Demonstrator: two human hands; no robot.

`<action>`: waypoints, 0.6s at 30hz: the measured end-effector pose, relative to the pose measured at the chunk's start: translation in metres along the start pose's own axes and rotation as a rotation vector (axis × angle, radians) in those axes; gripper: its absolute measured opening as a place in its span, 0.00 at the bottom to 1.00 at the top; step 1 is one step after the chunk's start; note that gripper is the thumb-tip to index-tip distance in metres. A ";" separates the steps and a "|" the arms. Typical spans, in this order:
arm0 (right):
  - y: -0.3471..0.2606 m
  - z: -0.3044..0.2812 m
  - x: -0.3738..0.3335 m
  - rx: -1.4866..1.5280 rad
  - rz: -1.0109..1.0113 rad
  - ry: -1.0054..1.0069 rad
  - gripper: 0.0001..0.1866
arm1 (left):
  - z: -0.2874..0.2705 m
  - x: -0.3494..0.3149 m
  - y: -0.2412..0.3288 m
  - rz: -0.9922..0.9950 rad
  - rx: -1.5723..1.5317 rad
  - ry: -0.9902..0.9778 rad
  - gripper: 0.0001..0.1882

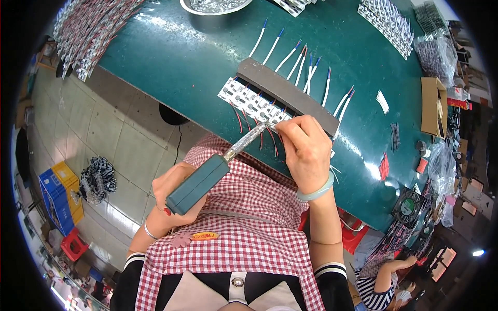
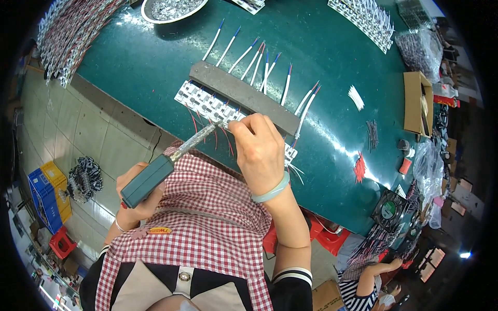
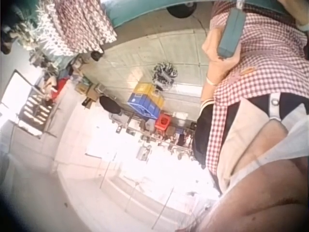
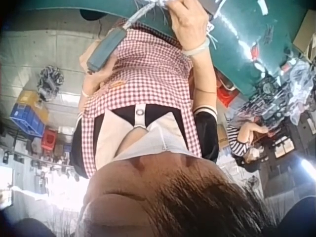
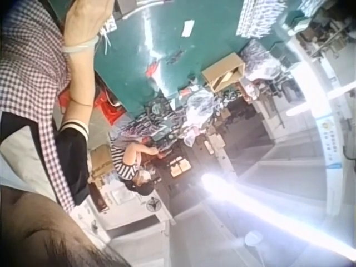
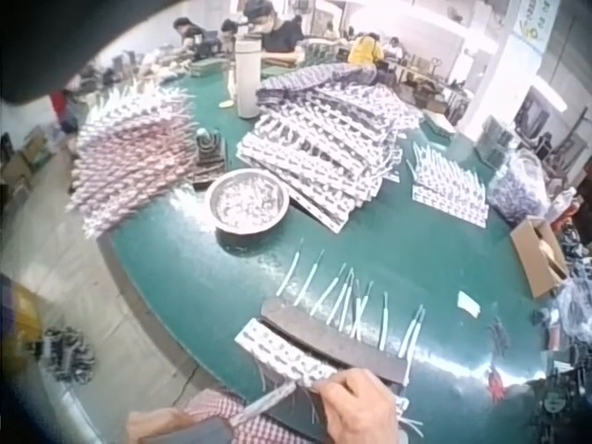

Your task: The person solders wires onto circuit board strips using a soldering tool, picking up and positioning wires onto the board contacts by hand. The person also arranges circuit boards and metal weights on the work table.

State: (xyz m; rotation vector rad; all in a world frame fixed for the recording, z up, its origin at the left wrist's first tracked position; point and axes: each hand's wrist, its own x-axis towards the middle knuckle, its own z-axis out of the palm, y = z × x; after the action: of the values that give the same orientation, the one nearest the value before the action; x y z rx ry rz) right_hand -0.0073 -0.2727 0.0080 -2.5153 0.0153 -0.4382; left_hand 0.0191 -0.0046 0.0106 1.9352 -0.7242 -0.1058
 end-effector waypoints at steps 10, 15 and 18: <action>-0.001 -0.002 0.002 0.001 0.000 -0.016 0.07 | -0.002 -0.001 0.002 0.009 -0.016 0.036 0.10; -0.001 -0.003 0.001 0.001 -0.001 -0.023 0.07 | -0.001 0.001 0.002 -0.031 -0.020 -0.004 0.11; -0.001 -0.003 0.002 -0.004 0.000 -0.023 0.08 | -0.001 0.002 0.000 -0.024 -0.021 -0.013 0.10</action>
State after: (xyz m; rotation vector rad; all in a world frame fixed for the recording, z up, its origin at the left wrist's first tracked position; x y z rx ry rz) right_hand -0.0069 -0.2734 0.0118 -2.5237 0.0076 -0.4096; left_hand 0.0206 -0.0049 0.0116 1.9253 -0.7061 -0.1409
